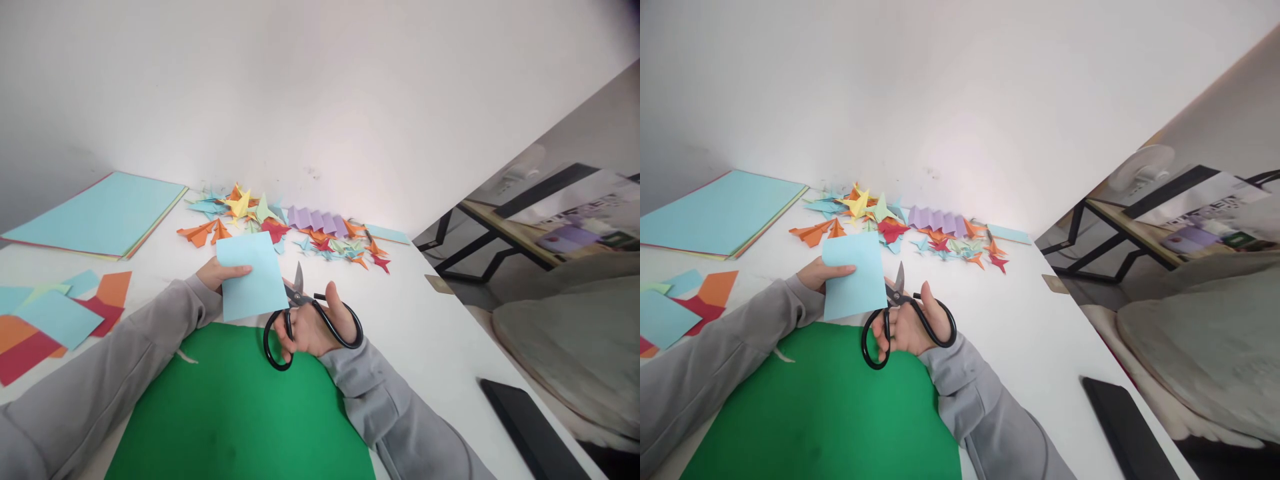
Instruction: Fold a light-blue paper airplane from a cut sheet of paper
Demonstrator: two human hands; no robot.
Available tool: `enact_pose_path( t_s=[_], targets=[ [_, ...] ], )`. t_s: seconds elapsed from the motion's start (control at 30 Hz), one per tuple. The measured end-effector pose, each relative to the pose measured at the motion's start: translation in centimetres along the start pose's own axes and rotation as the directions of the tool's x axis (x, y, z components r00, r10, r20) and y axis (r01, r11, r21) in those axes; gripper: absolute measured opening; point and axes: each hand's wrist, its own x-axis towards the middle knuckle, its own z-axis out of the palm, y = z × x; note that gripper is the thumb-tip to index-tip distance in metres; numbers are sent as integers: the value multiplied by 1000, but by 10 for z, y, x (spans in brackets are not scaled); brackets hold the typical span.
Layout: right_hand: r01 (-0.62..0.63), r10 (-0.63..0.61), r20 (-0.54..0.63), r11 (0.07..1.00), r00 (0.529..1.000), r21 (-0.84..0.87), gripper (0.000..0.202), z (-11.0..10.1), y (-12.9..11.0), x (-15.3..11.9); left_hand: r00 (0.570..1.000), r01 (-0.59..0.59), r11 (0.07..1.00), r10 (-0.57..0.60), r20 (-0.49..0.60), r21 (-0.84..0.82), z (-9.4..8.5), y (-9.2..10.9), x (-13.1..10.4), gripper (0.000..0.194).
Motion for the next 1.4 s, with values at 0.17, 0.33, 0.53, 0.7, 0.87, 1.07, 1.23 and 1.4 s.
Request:
enact_pose_path(
  t_s=[0.17,0.33,0.53,0.7,0.87,1.07,1.23,1.4],
  targets=[
    [31,-31,3,1000,1000,1,83,2,0,2,999,-8,1000,7,-37,-15,1,0,0,46],
    [41,-41,-14,999,999,1,84,2,1,2,999,-12,999,11,-32,-42,2,-1,1,49],
    [5,-5,-9,1000,1000,13,85,-2,2,2,997,-57,994,52,-60,-89,0,-1,1,53],
    [-38,38,-16,999,999,9,86,-3,2,2,1000,-24,983,25,4,-180,1,1,-1,58],
    [-15,16,-25,999,1000,32,88,-4,3,2,997,-64,984,56,-56,-165,5,-3,-1,57],
    [6,-6,15,1000,1000,21,88,-4,4,5,987,-96,985,76,-139,-143,5,-6,2,61],
    [81,-82,-87,997,993,-12,86,5,4,8,980,-119,982,92,-175,-148,5,-7,5,66],
    [114,-113,-149,994,982,-6,87,11,3,9,983,-108,983,84,-160,-149,5,-6,6,61]
  ],
)
